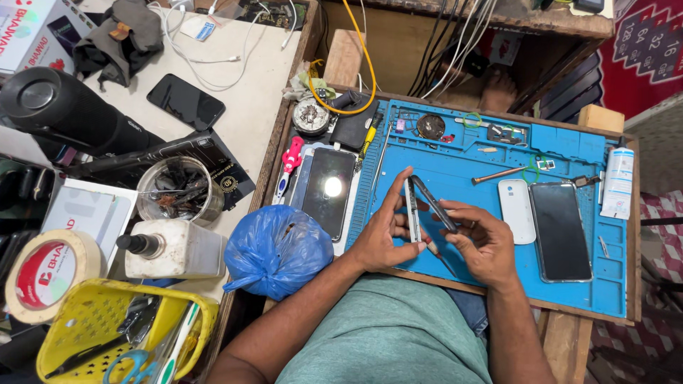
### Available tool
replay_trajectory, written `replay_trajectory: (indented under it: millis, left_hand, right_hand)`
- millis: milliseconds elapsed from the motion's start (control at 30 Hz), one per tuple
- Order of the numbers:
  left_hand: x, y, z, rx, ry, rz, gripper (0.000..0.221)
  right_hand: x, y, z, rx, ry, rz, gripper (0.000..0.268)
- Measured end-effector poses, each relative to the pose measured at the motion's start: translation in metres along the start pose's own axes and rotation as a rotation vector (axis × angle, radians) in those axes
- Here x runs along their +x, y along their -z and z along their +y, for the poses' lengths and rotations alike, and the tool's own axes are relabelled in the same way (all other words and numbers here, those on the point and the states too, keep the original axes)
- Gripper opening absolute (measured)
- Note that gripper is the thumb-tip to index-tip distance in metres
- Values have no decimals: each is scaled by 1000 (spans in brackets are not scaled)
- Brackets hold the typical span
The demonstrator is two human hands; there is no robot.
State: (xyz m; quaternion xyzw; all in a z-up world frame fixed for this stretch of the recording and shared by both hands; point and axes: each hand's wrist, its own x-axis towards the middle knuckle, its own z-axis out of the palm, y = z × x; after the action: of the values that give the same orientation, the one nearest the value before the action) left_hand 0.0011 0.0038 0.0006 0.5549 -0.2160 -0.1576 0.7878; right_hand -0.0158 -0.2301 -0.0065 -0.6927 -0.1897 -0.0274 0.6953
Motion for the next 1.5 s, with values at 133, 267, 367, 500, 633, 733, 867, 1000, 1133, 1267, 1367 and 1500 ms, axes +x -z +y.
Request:
replay_trajectory:
  millis: [133, 267, 367, 500, 633, 733, 867, 1000, 1133, 1267, 1367, 1500]
  left_hand:
    - [2, 1, -3, -2, -28, 28, 116]
    - [2, 2, -8, 2, -51, 46, 114]
    - [4, 2, -13, 65, -70, 106, 113]
    - [7, -1, -19, 149, -82, 261, 110]
    - [7, -4, -18, 296, -109, 350, 109]
    - [8, -6, -15, 374, -119, 379, 109]
    - [7, -8, -11, 489, -185, 379, 108]
    - [6, -8, -7, 518, -188, 383, 104]
    - [6, -6, -8, 619, -164, 376, 104]
    - [6, -6, -14, 605, -170, 345, 102]
    - [6, -4, -17, 703, -230, 366, 99]
    - [5, -7, -16, 738, -58, 310, 92]
  right_hand:
    - [0, 1, 3, -20, -48, 9, 35]
    - [0, 4, 6, 53, -25, 97, 34]
    - [1, 11, 9, 198, -31, 174, 34]
    - [0, 20, 12, 468, -107, 302, 31]
    - [0, 24, 14, 555, -136, 370, 29]
    - [0, 24, 15, 553, -133, 373, 29]
    - [-1, 23, 13, 548, -124, 358, 28]
    - [2, 22, 11, 551, -117, 356, 29]
    - [3, 21, 9, 542, -119, 347, 28]
    - [2, 20, 8, 519, -125, 345, 28]
    - [1, 21, 12, 523, -129, 342, 28]
    - [-2, 24, 21, 534, -131, 358, 29]
